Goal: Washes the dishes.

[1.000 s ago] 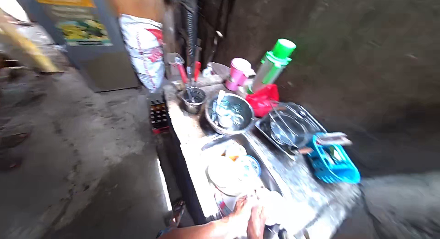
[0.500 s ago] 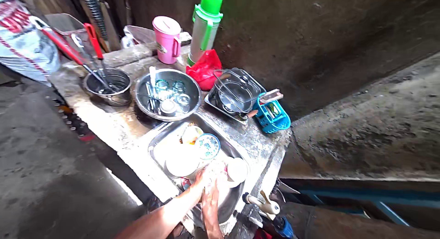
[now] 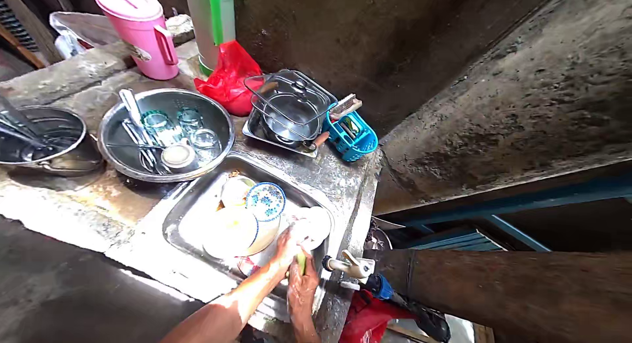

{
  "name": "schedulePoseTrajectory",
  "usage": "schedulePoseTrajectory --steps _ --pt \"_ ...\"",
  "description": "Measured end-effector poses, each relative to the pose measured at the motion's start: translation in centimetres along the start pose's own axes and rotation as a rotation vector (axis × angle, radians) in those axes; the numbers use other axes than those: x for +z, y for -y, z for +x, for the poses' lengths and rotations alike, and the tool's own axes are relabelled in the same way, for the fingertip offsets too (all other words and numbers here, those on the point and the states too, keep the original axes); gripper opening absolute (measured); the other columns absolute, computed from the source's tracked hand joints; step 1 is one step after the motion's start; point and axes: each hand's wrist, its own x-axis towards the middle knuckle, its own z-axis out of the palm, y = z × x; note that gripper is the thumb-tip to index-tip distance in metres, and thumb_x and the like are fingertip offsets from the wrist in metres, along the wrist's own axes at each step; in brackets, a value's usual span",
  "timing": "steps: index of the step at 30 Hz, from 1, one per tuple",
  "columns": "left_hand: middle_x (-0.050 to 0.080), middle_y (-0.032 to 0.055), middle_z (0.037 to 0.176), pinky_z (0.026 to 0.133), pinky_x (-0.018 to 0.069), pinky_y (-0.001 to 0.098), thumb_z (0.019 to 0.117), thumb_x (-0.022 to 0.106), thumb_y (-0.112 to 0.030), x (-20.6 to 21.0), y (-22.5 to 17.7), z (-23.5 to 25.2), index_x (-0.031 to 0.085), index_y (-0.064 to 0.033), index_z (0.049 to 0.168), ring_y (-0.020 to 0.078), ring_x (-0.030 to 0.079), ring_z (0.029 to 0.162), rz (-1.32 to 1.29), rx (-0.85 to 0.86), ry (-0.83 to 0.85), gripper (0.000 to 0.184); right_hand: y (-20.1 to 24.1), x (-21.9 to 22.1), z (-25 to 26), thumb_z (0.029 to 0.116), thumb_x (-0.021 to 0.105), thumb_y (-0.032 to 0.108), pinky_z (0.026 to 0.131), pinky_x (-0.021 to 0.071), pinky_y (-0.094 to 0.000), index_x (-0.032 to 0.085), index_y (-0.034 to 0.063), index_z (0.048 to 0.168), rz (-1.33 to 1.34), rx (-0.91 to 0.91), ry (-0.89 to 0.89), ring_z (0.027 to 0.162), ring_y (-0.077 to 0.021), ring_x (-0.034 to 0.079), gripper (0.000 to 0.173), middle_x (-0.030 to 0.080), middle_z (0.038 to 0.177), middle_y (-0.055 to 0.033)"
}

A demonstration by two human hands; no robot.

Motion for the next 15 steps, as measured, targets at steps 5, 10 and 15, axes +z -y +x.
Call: schedulePoseTrajectory --steps 5,10,15 --pt "0.061 0.0125 0.138 0.109 0.0457 0.0342 0.1093 0.04 -0.028 1.6 -0.9 -2.5 0.057 -0.0018 0.14 0.0158 0.057 0.126 -0.028 -0.079 0.343 0.044 0.0 -2.2 2.3 0.0927 0.071 0.004 0.099 0.0533 -0.0357 0.064 -0.008 0.125 0.041 0.228 -0.141 0.108 -0.0195 0.067 0.035 0.07 0.115 -0.0199" --pt "0.059 0.0148 0.136 0.106 0.0471 0.0307 0.1077 0.035 -0.023 1.8 0.4 -1.9 0.049 0.0034 0.143 0.0134 0.057 0.123 0.013 -0.015 0.497 0.046 0.0 -4.0 3.0 0.0847 0.069 -0.013 0.091 0.0557 -0.0284 0.055 -0.0095 0.126 0.38 0.281 -0.208 0.103 -0.014 0.063 0.044 0.064 0.114 -0.017" --pt "0.073 0.0111 0.106 0.097 0.0529 0.0381 0.0977 0.051 -0.013 1.5 1.3 -1.4 0.073 -0.001 0.111 0.0168 0.068 0.104 0.43 0.284 0.348 0.028 -1.4 -5.0 3.3 0.0844 0.07 -0.007 0.102 0.0504 -0.0333 0.055 -0.0123 0.129 0.131 0.174 -0.258 0.114 -0.0207 0.062 0.047 0.065 0.121 -0.0226"
